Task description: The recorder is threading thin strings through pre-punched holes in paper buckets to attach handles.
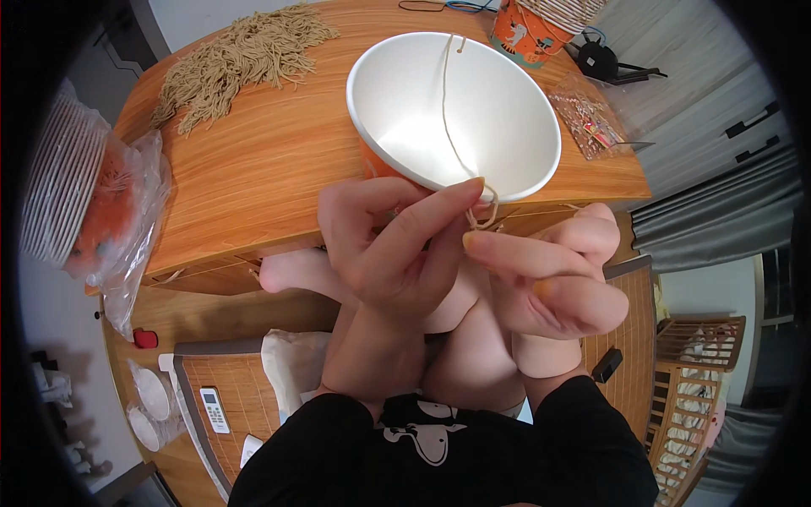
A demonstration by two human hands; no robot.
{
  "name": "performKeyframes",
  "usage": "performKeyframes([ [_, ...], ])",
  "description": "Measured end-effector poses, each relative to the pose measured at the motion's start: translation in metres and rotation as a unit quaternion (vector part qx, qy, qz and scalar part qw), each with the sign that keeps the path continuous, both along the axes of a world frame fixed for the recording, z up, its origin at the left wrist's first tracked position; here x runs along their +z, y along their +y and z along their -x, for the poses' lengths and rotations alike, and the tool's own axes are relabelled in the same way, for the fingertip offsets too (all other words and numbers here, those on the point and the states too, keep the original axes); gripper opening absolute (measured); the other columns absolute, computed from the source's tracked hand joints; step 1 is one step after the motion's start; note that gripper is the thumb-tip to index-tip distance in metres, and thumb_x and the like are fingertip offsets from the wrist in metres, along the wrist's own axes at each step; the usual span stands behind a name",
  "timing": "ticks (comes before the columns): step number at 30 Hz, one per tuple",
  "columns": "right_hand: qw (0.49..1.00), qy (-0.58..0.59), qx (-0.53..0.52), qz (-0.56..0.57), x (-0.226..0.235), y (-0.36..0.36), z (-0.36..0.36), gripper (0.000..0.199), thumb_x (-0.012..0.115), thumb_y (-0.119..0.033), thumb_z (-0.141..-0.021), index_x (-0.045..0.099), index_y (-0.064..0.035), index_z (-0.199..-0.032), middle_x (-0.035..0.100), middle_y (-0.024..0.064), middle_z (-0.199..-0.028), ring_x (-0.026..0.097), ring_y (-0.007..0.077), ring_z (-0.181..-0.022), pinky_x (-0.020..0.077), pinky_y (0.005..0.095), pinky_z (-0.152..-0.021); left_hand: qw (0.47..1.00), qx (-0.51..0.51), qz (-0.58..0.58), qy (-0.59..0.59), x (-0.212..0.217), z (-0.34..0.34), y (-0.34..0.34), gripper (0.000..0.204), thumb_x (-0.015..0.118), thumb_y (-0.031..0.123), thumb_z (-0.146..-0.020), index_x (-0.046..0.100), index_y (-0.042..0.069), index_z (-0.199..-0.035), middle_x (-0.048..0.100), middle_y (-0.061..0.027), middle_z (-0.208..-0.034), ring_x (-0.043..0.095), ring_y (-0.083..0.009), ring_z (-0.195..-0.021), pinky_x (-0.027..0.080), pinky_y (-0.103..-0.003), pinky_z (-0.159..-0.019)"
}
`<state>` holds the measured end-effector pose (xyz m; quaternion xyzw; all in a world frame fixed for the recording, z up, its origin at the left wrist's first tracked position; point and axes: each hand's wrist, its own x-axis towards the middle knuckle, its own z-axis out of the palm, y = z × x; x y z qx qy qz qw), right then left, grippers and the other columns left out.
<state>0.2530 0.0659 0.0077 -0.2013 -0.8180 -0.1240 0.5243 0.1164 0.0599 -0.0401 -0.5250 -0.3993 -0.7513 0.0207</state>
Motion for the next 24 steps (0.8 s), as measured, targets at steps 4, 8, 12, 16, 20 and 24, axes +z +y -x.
performKeyframes([
  [4, 0.999, -0.007, -0.042, -0.001, 0.004, -0.004, 0.005, 0.038, 0.082, -0.009, -0.064, 0.046, -0.0199, -0.06, 0.076, -0.0152, -0.095, 0.039, 0.0097, -0.065, 0.0291, 0.0268, -0.066, 0.999, 0.032, 0.02, 0.03, 0.007, 0.005, -0.005, 0.032, 0.08, 0.005, -0.067, 0.08, 0.017, -0.096, 0.058, 0.0029, -0.083, 0.05, -0.0159, -0.08, 0.039, -0.027, -0.069],
  [8, 0.998, 0.053, 0.039, 0.015, -0.002, 0.01, 0.0, 0.037, 0.081, -0.008, -0.073, 0.046, -0.0173, -0.065, 0.077, -0.0099, -0.092, 0.04, 0.0121, -0.067, 0.0303, 0.0271, -0.067, 0.998, 0.034, 0.034, 0.026, 0.005, 0.003, -0.005, 0.032, 0.079, 0.004, -0.067, 0.08, 0.018, -0.096, 0.059, 0.0028, -0.084, 0.051, -0.016, -0.081, 0.039, -0.028, -0.071],
  [12, 0.976, 0.143, 0.131, 0.103, -0.004, 0.022, 0.007, 0.032, 0.081, -0.007, -0.073, 0.052, -0.0134, -0.085, 0.076, 0.0061, -0.105, 0.045, 0.0149, -0.08, 0.0347, 0.027, -0.08, 0.998, 0.046, 0.025, 0.034, 0.002, 0.001, -0.002, 0.034, 0.079, 0.004, -0.067, 0.079, 0.017, -0.098, 0.059, 0.0028, -0.084, 0.051, -0.0159, -0.08, 0.039, -0.028, -0.071],
  [16, 0.995, 0.081, 0.002, 0.062, -0.013, 0.025, -0.004, 0.023, 0.083, -0.007, -0.067, 0.061, -0.0149, -0.071, 0.076, 0.0001, -0.104, 0.049, 0.0147, -0.084, 0.0343, 0.0274, -0.082, 0.996, 0.065, 0.027, 0.058, 0.004, 0.002, -0.003, 0.035, 0.08, 0.007, -0.067, 0.079, 0.018, -0.101, 0.06, 0.0028, -0.085, 0.052, -0.0156, -0.082, 0.039, -0.03, -0.074],
  [20, 0.997, 0.034, -0.004, 0.069, -0.002, 0.02, -0.008, 0.018, 0.081, -0.007, -0.068, 0.068, -0.0152, -0.077, 0.075, -0.0069, -0.097, 0.052, 0.014, -0.087, 0.0327, 0.0287, -0.084, 0.981, 0.133, 0.03, 0.136, 0.013, 0.004, -0.006, 0.035, 0.083, 0.014, -0.069, 0.079, 0.021, -0.103, 0.06, 0.0042, -0.091, 0.052, -0.015, -0.086, 0.038, -0.03, -0.075],
  [24, 0.991, 0.051, -0.015, 0.121, 0.001, 0.014, -0.009, 0.016, 0.078, -0.007, -0.072, 0.067, -0.017, -0.078, 0.074, -0.01, -0.092, 0.052, 0.0141, -0.087, 0.0304, 0.0325, -0.086, 0.969, 0.141, -0.024, 0.203, 0.007, 0.011, -0.002, 0.029, 0.085, 0.02, -0.072, 0.079, 0.028, -0.099, 0.057, 0.0059, -0.098, 0.05, -0.0154, -0.09, 0.038, -0.03, -0.076],
])
